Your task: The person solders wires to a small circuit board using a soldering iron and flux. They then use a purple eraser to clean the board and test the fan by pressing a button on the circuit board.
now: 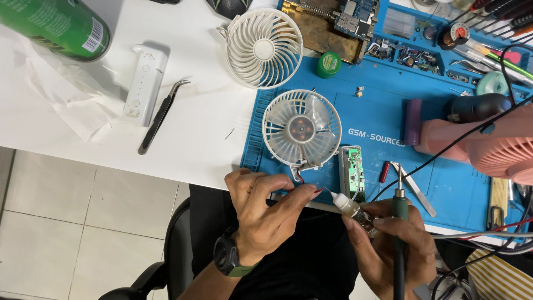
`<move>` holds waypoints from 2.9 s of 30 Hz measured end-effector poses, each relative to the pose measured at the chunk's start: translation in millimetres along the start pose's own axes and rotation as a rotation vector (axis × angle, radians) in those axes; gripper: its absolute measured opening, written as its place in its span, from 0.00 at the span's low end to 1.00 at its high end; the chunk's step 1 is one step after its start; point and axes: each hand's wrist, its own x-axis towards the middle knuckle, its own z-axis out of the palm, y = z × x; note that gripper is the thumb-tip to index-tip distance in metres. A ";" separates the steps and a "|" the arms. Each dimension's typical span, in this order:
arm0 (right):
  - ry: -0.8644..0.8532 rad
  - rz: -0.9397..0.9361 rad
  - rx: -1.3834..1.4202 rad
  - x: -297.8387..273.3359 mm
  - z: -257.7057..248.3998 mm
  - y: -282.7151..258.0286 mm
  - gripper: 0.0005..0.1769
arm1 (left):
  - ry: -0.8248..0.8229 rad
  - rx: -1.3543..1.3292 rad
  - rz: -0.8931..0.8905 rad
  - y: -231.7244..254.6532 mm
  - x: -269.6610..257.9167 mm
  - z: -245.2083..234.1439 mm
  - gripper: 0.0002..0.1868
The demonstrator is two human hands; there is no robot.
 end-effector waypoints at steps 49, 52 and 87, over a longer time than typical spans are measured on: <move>-0.253 -0.238 -0.260 1.8 -26.8 11.3 0.20 | 0.005 -0.012 0.001 -3.3 -7.8 3.0 0.15; -0.313 -0.538 -0.433 9.8 -29.1 10.4 0.27 | 0.007 -0.020 0.001 -3.3 -8.3 3.2 0.18; 0.051 0.216 0.358 24.0 -3.1 -1.6 0.18 | -0.017 -0.009 -0.011 2.5 8.9 -6.1 0.08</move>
